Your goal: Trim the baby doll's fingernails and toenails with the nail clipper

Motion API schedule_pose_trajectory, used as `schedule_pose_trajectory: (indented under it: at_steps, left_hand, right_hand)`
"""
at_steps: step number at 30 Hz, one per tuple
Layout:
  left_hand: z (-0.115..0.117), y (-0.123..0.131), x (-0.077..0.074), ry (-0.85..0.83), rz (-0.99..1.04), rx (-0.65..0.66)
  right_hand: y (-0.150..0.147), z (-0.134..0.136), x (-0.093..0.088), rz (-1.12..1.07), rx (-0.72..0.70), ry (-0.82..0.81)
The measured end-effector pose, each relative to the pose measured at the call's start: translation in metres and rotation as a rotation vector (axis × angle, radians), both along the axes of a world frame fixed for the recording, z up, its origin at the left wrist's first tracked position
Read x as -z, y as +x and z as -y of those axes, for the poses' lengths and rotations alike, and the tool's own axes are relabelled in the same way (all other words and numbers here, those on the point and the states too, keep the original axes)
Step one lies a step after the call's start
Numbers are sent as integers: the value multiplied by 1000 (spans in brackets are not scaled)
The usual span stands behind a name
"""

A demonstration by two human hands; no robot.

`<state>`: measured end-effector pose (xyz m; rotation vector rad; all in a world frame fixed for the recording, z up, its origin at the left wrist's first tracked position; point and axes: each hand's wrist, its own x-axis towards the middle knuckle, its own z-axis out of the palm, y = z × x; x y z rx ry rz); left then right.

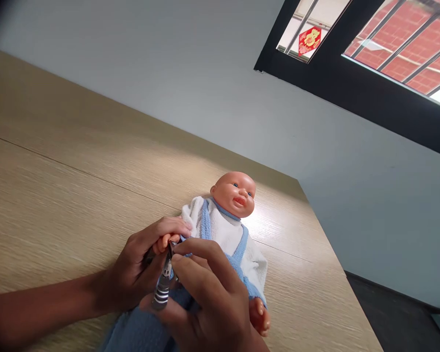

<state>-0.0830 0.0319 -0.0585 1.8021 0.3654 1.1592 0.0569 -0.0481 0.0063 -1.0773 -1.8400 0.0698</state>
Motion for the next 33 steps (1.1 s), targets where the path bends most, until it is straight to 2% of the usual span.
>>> schedule_pose_trajectory:
  at_steps: [9, 13, 17, 19, 29, 33]
  left_hand:
    - [-1, 0, -5, -15, 2, 0]
    - [-1, 0, -5, 24, -6, -19]
    - [-1, 0, -3, 49, -4, -33]
    - [-1, 0, -3, 47, -11, -24]
    - [-3, 0, -3, 69, -18, -39]
    - [-2, 0, -3, 66, -12, -35]
  right_hand:
    - [3, 3, -1, 141, -28, -117]
    - [6, 5, 3, -14, -59, -101]
    - [6, 9, 7, -212, -18, -186]
    - [6, 10, 7, -224, -19, -231]
    - [5, 6, 6, -237, -64, -226]
    - [7, 6, 8, -175, -55, -186]
